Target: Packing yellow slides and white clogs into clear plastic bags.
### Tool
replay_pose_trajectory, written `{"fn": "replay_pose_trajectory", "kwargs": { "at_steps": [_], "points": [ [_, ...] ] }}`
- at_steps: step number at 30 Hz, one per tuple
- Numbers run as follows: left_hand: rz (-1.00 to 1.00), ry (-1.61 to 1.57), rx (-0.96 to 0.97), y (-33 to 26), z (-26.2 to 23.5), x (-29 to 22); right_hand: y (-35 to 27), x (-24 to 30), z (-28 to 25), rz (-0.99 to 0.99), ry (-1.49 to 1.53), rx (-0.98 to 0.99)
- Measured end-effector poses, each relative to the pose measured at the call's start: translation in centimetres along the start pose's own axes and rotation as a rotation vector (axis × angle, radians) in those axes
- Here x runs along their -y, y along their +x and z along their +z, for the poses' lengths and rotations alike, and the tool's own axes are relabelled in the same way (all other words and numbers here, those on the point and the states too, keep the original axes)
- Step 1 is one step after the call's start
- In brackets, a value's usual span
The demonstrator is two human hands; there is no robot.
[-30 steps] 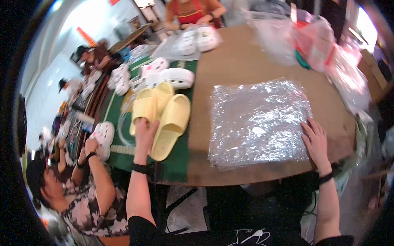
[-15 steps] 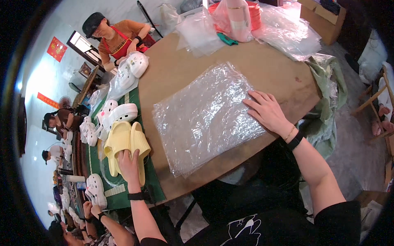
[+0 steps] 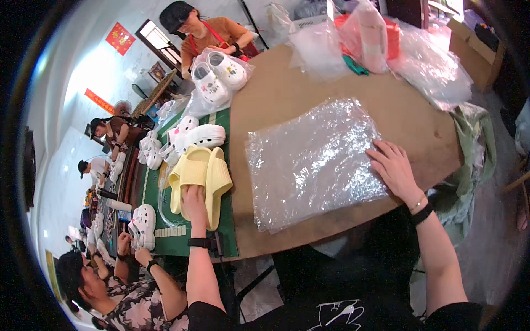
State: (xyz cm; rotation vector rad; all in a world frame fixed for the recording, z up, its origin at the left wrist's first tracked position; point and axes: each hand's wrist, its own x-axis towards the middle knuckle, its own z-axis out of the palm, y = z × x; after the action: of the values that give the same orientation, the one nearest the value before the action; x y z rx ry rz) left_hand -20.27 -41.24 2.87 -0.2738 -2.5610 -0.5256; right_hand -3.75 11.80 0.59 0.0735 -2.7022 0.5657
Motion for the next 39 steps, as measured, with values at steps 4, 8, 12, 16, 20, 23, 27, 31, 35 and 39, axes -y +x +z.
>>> {"fn": "replay_pose_trajectory", "kwargs": {
  "at_steps": [4,8,12,16,20,23,27,31,35,39],
  "points": [
    [-0.024,-0.079,0.020,-0.3,-0.6,-0.3,0.3,-0.6,-1.0,0.083,0.225,0.010],
    [-0.067,0.157,0.102,-3.4,-0.3,-2.8,-0.2,-1.0,-2.3,0.224,0.642,0.009],
    [-0.111,0.215,0.155,-4.9,0.1,-0.9,0.2,0.4,-3.1,0.139,0.436,-0.102],
    [-0.051,0.048,0.070,-4.8,0.0,1.1,1.5,5.9,-4.7,0.036,0.399,-0.143],
    [-0.314,-0.218,-0.015,-3.5,-3.3,-2.4,3.0,12.8,-4.3,-0.156,0.591,0.211],
    [-0.421,-0.427,-0.018,-3.2,-6.8,-9.0,4.1,15.5,-1.8,-0.322,0.618,0.236],
    [-0.323,-0.744,0.099,-5.6,-6.8,-17.7,4.6,19.2,0.7,-0.019,1.158,0.232],
    [-0.343,-0.822,0.339,-9.7,-3.3,-23.0,4.4,18.9,1.7,0.318,1.358,-0.020],
    [0.018,-0.867,0.462,-11.7,0.8,-22.6,4.3,12.5,1.5,0.253,0.758,-0.270],
    [0.256,-0.445,0.462,-13.1,2.7,-21.6,3.6,7.5,0.4,0.384,0.346,-0.108]
  ]
}}
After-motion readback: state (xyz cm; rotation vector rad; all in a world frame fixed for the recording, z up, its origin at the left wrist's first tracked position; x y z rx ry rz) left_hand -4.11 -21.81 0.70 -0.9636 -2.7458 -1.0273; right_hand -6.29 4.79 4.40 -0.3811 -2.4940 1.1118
